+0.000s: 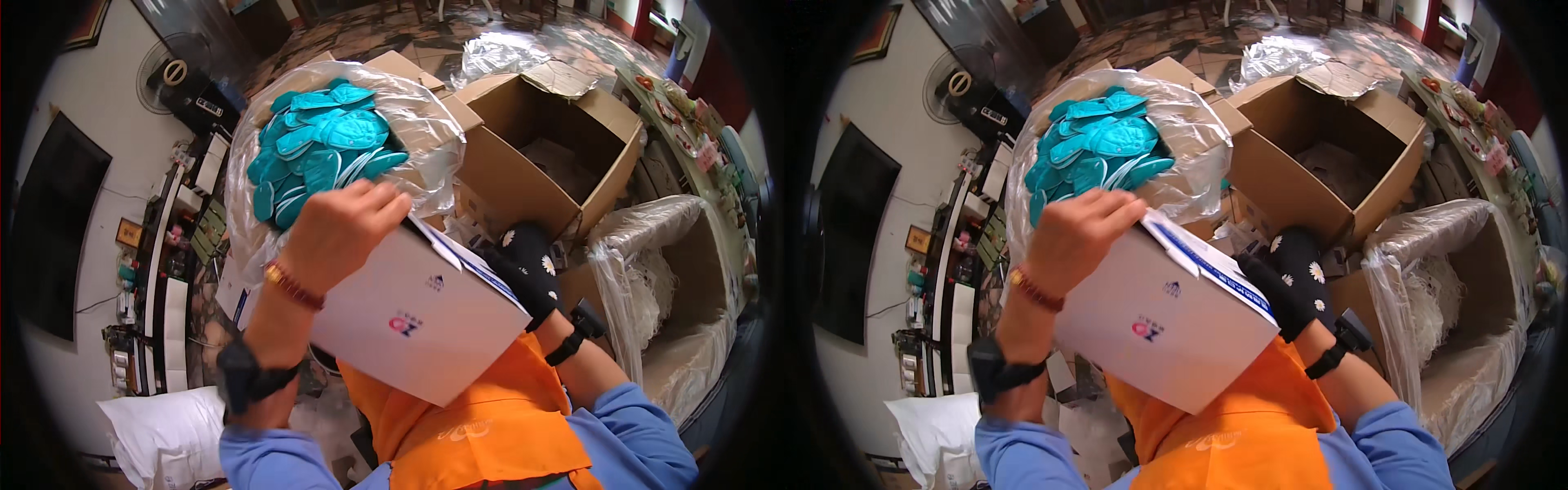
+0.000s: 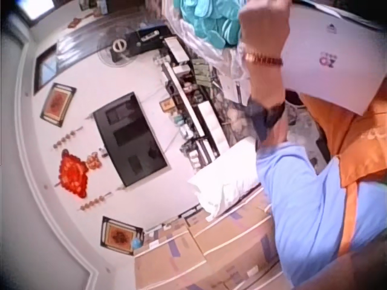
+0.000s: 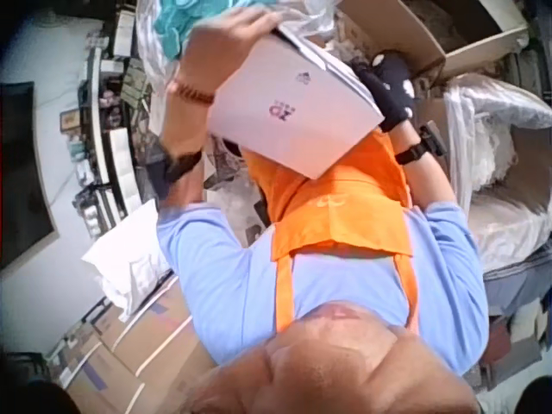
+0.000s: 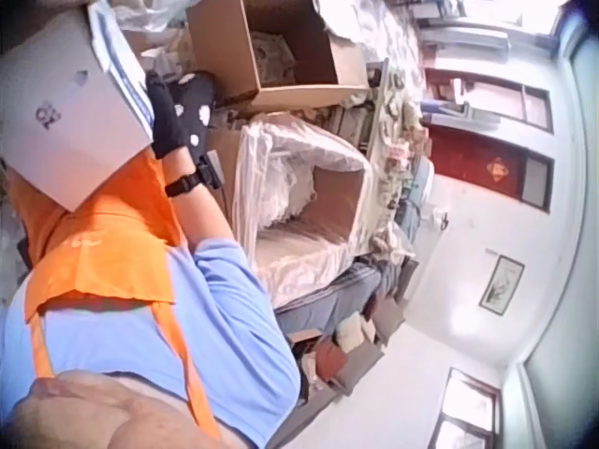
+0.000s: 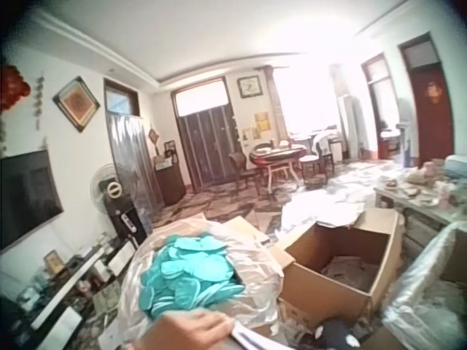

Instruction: The person is seen packing teal masks into white cardboard boxes.

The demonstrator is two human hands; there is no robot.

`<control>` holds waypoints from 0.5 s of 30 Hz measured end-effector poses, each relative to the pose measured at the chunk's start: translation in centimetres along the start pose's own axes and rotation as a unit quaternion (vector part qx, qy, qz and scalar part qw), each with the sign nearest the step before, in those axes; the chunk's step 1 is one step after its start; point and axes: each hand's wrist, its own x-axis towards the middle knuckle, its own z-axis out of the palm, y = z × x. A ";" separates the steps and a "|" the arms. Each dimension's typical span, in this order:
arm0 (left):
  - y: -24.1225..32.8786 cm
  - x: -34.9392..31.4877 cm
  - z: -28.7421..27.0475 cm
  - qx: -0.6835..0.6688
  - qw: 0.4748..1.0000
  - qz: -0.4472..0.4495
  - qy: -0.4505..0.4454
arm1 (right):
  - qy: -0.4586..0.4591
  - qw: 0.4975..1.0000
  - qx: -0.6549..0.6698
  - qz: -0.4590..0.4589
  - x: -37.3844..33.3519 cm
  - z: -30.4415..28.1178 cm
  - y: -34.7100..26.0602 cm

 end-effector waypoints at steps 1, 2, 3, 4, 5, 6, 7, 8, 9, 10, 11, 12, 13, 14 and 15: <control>-0.6 1.5 2.2 -0.015 1.000 0.014 0.002 | 0.004 1.000 0.002 -0.002 -0.9 1.5 -1.1; -1.2 2.2 3.9 -0.024 1.000 0.019 -0.001 | 0.094 0.978 -0.182 0.030 -1.7 4.6 -2.4; -1.5 3.0 5.4 -0.067 0.997 -0.005 -0.024 | 0.185 0.913 -0.358 0.059 -2.1 6.2 -3.2; -1.5 4.5 7.3 -0.071 0.997 0.007 -0.022 | 0.151 0.945 -0.282 0.063 -0.1 0.8 0.0; -1.5 5.8 9.6 -0.126 0.992 -0.023 0.002 | 0.120 0.970 -0.200 0.072 2.0 -4.5 3.1; -1.6 6.4 11.8 -0.180 0.982 -0.055 0.023 | 0.089 0.985 -0.121 0.089 4.2 -9.7 6.1; -2.4 5.1 14.2 -0.191 0.977 -0.097 0.014 | 0.111 0.952 -0.250 0.135 3.4 -7.6 4.8; -2.6 4.9 16.4 -0.209 0.969 -0.127 0.009 | 0.073 0.882 -0.465 0.019 2.8 -7.5 4.5; -2.7 4.7 18.4 -0.211 0.967 -0.144 -0.004 | 0.091 0.791 -0.605 0.033 3.7 -9.4 5.4; -3.5 2.8 21.1 -0.263 0.946 -0.187 -0.013 | 0.090 0.674 -0.732 0.043 5.5 -10.5 6.3; -3.3 1.1 23.3 -0.224 0.949 -0.223 0.022 | 0.066 0.617 -0.784 0.000 4.3 -5.8 4.4; -1.7 1.3 24.5 -0.191 0.949 -0.243 0.059 | 0.073 0.617 -0.783 0.004 4.0 -6.0 4.4; 0.2 2.7 24.6 -0.183 0.944 -0.259 0.090 | 0.077 0.691 -0.716 -0.056 3.7 -6.6 4.4; 1.9 3.9 24.4 -0.181 0.936 -0.293 0.078 | 0.079 0.755 -0.640 -0.119 3.6 -7.1 4.3; 3.3 4.7 23.7 -0.181 0.936 -0.289 0.092 | 0.086 0.756 -0.638 -0.114 3.1 -6.6 4.1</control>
